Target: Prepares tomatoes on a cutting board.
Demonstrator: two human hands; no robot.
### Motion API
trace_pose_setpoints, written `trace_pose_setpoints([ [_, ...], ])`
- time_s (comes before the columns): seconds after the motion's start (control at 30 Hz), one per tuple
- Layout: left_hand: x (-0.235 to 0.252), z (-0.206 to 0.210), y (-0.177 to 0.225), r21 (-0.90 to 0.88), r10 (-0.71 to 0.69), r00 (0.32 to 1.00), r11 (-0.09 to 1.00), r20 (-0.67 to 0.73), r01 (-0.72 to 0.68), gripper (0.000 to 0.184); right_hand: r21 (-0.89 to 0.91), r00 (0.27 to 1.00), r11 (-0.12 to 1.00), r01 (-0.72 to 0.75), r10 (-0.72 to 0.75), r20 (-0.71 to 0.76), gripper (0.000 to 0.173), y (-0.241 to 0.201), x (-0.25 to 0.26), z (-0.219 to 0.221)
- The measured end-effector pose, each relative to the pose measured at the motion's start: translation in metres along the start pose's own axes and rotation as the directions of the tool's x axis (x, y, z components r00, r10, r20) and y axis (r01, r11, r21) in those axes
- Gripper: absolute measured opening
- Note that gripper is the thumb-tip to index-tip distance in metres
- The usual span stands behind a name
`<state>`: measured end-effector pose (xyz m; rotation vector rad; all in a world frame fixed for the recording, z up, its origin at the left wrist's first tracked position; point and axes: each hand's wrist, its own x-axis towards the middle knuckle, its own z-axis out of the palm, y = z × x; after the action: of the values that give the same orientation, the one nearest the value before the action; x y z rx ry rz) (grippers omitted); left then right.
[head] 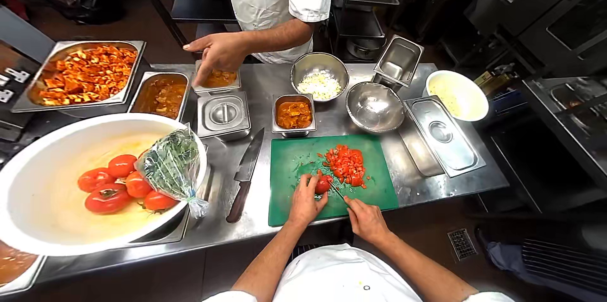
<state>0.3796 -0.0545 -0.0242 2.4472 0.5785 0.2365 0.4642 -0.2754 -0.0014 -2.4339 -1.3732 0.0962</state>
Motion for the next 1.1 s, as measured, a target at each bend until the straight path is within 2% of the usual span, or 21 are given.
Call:
trace_pose_setpoints([
  [0.07,-0.002,0.007,-0.002,0.027,0.060,0.997,0.998,-0.049,-0.058,0.041,0.016,0.999,1.000,0.019,-0.019,-0.038,0.034,-0.012,0.021,0.004],
  [0.2,-0.003,0.014,-0.006,0.038,0.118,0.986,0.993,-0.121,-0.114,0.033,0.042,0.998,0.999,0.015,-0.017,0.063,0.033,-0.022,0.059,0.014],
  [0.33,-0.002,0.014,-0.007,0.022,0.105,0.987,0.994,-0.121,-0.103,0.034,0.019,0.970,1.000,-0.009,0.004,0.245,0.039,-0.008,0.021,0.014],
  [0.37,0.000,0.014,-0.008,0.018,0.100,0.989,0.995,-0.110,-0.099,0.035,0.013,0.968,1.000,-0.010,0.006,0.251,0.040,-0.002,0.007,0.012],
  [0.47,-0.010,0.018,-0.009,0.007,0.072,0.991,0.997,-0.109,-0.071,0.040,0.006,0.982,1.000,-0.018,0.016,0.187,0.037,0.002,-0.024,0.007],
  [0.53,-0.005,0.014,-0.010,0.001,0.064,0.987,0.998,-0.146,-0.064,0.040,0.019,0.995,0.999,-0.027,0.025,0.097,0.037,-0.002,-0.015,0.002],
  [0.6,-0.007,0.018,-0.012,-0.005,0.086,0.978,0.996,-0.189,-0.089,0.032,0.029,1.000,1.000,0.003,-0.003,0.001,0.035,-0.010,-0.001,0.000],
  [0.67,-0.013,0.022,-0.014,-0.007,0.106,0.975,0.994,-0.193,-0.109,0.027,0.036,0.999,0.999,0.034,-0.034,0.000,0.034,-0.020,0.020,0.007],
  [0.8,-0.009,0.024,-0.014,-0.018,0.117,0.970,0.992,-0.213,-0.124,0.025,0.050,0.994,0.998,0.044,-0.049,0.101,0.033,-0.024,0.061,0.018],
  [0.9,-0.010,0.023,-0.014,-0.024,0.098,0.975,0.994,-0.199,-0.105,0.025,0.045,0.978,0.999,0.021,-0.030,0.208,0.038,-0.013,0.032,0.022],
  [0.97,-0.008,0.023,-0.016,-0.026,0.105,0.975,0.993,-0.198,-0.112,0.025,0.036,0.974,0.999,0.021,-0.029,0.226,0.039,-0.004,0.005,0.018],
  [1.03,-0.011,0.022,-0.018,-0.042,0.103,0.977,0.993,-0.187,-0.113,0.027,0.035,0.979,0.999,0.005,-0.012,0.201,0.038,0.000,-0.015,0.010],
  [1.1,-0.013,0.022,-0.019,-0.056,0.098,0.973,0.992,-0.207,-0.112,0.027,0.040,0.994,0.999,0.005,-0.009,0.113,0.036,-0.001,-0.019,0.006],
])
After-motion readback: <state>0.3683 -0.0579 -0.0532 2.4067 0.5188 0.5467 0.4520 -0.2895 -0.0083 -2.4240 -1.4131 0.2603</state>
